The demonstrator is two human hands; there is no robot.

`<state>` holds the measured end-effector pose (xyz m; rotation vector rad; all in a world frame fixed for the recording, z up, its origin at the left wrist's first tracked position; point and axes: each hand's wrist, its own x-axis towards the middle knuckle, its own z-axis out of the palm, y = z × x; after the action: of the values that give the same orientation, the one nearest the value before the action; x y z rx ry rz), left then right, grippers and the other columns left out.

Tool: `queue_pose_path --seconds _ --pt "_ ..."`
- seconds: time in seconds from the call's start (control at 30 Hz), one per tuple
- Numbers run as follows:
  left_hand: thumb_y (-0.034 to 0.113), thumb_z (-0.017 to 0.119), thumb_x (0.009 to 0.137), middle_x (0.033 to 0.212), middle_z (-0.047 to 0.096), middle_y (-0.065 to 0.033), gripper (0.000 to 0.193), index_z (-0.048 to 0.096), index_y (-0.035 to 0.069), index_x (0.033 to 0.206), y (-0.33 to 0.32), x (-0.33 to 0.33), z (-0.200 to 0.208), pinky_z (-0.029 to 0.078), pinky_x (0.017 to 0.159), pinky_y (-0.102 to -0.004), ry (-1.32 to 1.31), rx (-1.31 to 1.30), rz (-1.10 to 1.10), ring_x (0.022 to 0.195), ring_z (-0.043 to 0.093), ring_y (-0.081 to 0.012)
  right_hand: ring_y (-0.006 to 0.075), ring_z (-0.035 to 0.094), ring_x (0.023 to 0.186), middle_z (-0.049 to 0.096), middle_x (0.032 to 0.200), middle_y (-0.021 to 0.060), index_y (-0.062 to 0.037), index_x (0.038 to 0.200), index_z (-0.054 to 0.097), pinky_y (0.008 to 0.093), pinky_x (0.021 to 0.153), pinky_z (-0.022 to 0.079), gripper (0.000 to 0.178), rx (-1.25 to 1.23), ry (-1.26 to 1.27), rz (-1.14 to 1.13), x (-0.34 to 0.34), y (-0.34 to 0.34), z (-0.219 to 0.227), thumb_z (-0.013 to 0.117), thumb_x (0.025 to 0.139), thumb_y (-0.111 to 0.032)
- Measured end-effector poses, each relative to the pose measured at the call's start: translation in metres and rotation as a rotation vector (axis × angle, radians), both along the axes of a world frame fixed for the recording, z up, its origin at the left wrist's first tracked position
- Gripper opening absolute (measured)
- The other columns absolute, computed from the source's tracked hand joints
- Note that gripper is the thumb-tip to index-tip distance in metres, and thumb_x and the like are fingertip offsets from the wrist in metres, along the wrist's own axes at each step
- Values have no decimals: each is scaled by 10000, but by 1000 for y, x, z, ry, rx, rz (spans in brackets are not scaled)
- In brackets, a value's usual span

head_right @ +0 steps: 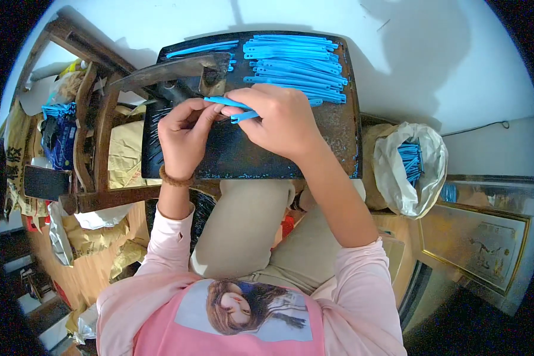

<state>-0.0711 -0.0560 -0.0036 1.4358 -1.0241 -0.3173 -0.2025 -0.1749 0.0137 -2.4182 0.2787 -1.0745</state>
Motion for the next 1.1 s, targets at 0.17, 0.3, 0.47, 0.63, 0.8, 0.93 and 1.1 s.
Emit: queue_pose_path --seconds 0.17,0.3,0.47,0.63,0.8,0.93,1.1 --pt "10 713 787 807 681 -109 93 689 4 877 21 -3 17 498 573 -252 -389 21 159 666 652 -198 256 624 641 655 750 90 -45 816 657 329 539 474 175 -50 80 -13 1 1 -3 767 711 -133" --pt "-11 703 788 796 679 -111 90 678 8 872 42 0 2 510 595 -270 -501 -22 290 673 656 -208 257 603 611 629 753 94 -45 769 611 329 531 466 176 -105 84 4 1 1 -1 753 693 -116" --pt "11 704 793 777 680 -99 84 670 21 869 45 -4 -12 508 567 -267 -606 -12 391 615 655 -199 292 603 653 614 826 111 -32 814 567 344 562 477 163 -149 67 -5 4 5 -1 682 700 -26" --pt "54 710 795 708 662 -75 78 678 64 866 46 -5 -16 489 517 -276 -595 -20 400 554 637 -192 370 632 811 642 864 152 -2 950 534 384 655 506 202 -119 -53 -1 2 3 -7 636 777 -19" --pt "103 714 802 646 643 -66 57 678 93 844 42 -3 -19 474 489 -282 -653 -17 454 524 626 -187 353 629 802 650 883 154 -28 985 566 392 654 501 197 -144 -43 -75 5 -5 -14 651 810 -57" --pt "128 714 810 610 626 -34 42 689 107 836 39 1 -20 456 469 -274 -733 -98 489 492 600 -166 343 617 704 622 745 128 -74 883 582 418 576 478 212 -262 -141 -131 18 -15 -24 679 819 -251" --pt "132 719 812 586 611 -32 51 690 95 832 40 -2 -23 451 467 -271 -686 -35 457 480 584 -150 341 594 653 580 724 165 -20 859 570 416 569 464 182 -245 -125 -52 12 -21 -23 663 819 -172"
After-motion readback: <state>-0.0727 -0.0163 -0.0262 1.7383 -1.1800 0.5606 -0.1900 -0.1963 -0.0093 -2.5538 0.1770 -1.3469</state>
